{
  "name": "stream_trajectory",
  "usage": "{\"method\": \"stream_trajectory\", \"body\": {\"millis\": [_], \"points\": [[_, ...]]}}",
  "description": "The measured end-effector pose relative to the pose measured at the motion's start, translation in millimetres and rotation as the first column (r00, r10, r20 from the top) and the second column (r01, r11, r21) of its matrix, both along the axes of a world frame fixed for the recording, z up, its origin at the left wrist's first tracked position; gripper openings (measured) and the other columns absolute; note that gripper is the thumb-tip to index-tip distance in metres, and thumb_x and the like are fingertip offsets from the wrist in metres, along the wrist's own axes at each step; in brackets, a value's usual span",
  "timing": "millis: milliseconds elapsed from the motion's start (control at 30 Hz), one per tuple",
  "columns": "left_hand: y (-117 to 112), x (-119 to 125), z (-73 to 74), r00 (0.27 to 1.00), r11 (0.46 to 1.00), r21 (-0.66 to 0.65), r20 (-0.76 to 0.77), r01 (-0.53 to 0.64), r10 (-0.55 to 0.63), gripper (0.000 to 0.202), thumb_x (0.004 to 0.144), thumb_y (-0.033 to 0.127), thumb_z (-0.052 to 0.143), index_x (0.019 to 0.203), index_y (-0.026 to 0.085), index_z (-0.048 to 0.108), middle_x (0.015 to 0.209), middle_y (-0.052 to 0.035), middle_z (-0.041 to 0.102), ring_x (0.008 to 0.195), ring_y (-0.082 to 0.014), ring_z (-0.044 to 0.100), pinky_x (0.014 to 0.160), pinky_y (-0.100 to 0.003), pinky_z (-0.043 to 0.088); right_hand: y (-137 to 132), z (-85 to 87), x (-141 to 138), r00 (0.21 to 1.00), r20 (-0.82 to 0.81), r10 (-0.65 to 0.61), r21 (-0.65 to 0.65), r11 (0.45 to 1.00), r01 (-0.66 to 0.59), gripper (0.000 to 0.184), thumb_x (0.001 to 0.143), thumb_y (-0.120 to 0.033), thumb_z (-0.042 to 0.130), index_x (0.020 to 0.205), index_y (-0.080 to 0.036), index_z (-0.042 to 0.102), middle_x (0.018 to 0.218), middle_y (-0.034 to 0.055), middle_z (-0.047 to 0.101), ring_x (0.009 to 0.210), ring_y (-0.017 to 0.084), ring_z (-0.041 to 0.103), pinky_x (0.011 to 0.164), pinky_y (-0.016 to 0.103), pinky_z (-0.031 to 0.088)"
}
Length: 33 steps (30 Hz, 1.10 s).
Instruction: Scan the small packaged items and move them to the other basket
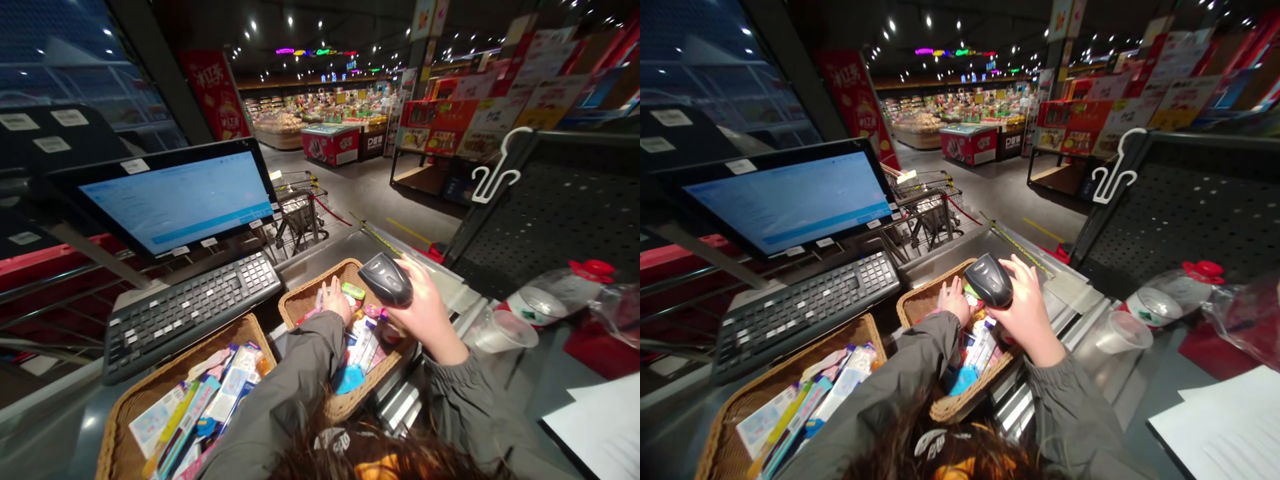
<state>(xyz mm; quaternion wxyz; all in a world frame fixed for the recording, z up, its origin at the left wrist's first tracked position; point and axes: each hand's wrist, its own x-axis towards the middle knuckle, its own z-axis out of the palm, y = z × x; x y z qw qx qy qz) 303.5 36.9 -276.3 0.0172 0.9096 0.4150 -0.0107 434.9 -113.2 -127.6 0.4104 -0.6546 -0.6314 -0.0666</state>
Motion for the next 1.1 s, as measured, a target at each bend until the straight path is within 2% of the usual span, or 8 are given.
{"method": "stream_trajectory", "body": {"millis": [100,233,333,467,600,733,933,1100], "points": [[5,7,-8.4,0.997,0.998,-0.024,-0.066,-0.051,0.05,0.062,0.087,0.06,0.046,0.128,0.017,0.065,0.157,-0.0139,0.035,0.151,-0.0355,0.012,0.121,-0.057,0.01,6,-3.2,6,1.0,-0.028,0.009,-0.019,1.0,-0.01,0.036,0.075,-0.037,0.069,0.108,-0.021,0.064,0.129,0.0147,0.06,0.135,0.037,0.044,0.113,0.064,0.03],[8,17,-11.1,0.995,0.996,-0.042,-0.069,-0.08,0.077,0.069,0.088,0.057,0.044,0.138,0.01,0.056,0.16,-0.0161,0.029,0.151,-0.0296,0.015,0.122,-0.047,0.012,15,-7.9,15,0.997,-0.07,0.025,-0.029,0.999,-0.027,0.039,0.074,-0.036,0.07,0.109,-0.02,0.063,0.13,0.0155,0.059,0.135,0.037,0.045,0.113,0.064,0.03],[8,20,-14.7,0.996,0.997,-0.034,-0.051,-0.075,0.073,0.068,0.088,0.054,0.047,0.137,0.009,0.056,0.16,-0.0167,0.028,0.151,-0.031,0.016,0.122,-0.048,0.013,19,-11.0,19,0.996,-0.09,0.029,-0.042,0.999,-0.033,0.039,0.075,-0.034,0.069,0.111,-0.021,0.063,0.131,0.0149,0.059,0.137,0.036,0.043,0.114,0.063,0.03],[9,15,-23.5,0.997,0.998,0.032,-0.046,-0.056,0.058,0.058,0.088,0.054,0.049,0.127,0.014,0.065,0.159,-0.0132,0.031,0.15,-0.0312,0.015,0.122,-0.051,0.008,21,-12.7,21,0.992,-0.117,0.04,-0.043,0.998,-0.046,0.04,0.076,-0.034,0.069,0.114,-0.022,0.062,0.131,0.0146,0.059,0.137,0.037,0.042,0.114,0.063,0.03],[10,12,-28.5,0.995,0.996,0.05,-0.064,-0.068,0.071,0.058,0.086,0.056,0.051,0.124,0.016,0.067,0.16,-0.0123,0.029,0.151,-0.0312,0.011,0.121,-0.054,0.003,20,-12.0,22,0.991,-0.13,0.045,-0.034,0.998,-0.05,0.043,0.076,-0.035,0.069,0.116,-0.022,0.06,0.13,0.0148,0.059,0.136,0.037,0.044,0.113,0.065,0.031],[9,13,-27.2,0.994,0.995,0.023,-0.041,-0.1,0.101,0.055,0.084,0.055,0.053,0.124,0.02,0.067,0.161,-0.0086,0.029,0.151,-0.0301,0.011,0.121,-0.055,0.003,16,-10.7,22,0.99,-0.132,0.038,-0.042,0.998,-0.044,0.043,0.076,-0.034,0.069,0.117,-0.022,0.06,0.131,0.0148,0.059,0.135,0.037,0.044,0.113,0.065,0.03],[7,10,-19.3,0.989,0.99,0.023,-0.042,-0.139,0.14,0.054,0.078,0.049,0.059,0.121,0.019,0.068,0.158,-0.0102,0.033,0.151,-0.0314,0.013,0.121,-0.054,0.004,13,-9.8,22,0.991,-0.127,0.049,-0.017,0.998,-0.052,0.04,0.076,-0.035,0.069,0.113,-0.021,0.062,0.13,0.0154,0.059,0.136,0.037,0.044,0.112,0.064,0.032],[2,11,-16.1,0.987,0.989,-0.011,-0.066,-0.145,0.144,0.069,0.079,0.064,0.053,0.128,0.017,0.064,0.156,-0.015,0.036,0.151,-0.0353,0.01,0.12,-0.058,0.001,14,-7.8,19,0.993,-0.097,0.064,-0.006,0.998,-0.064,0.038,0.076,-0.036,0.069,0.111,-0.02,0.062,0.129,0.0159,0.06,0.135,0.037,0.045,0.113,0.064,0.031]]}}
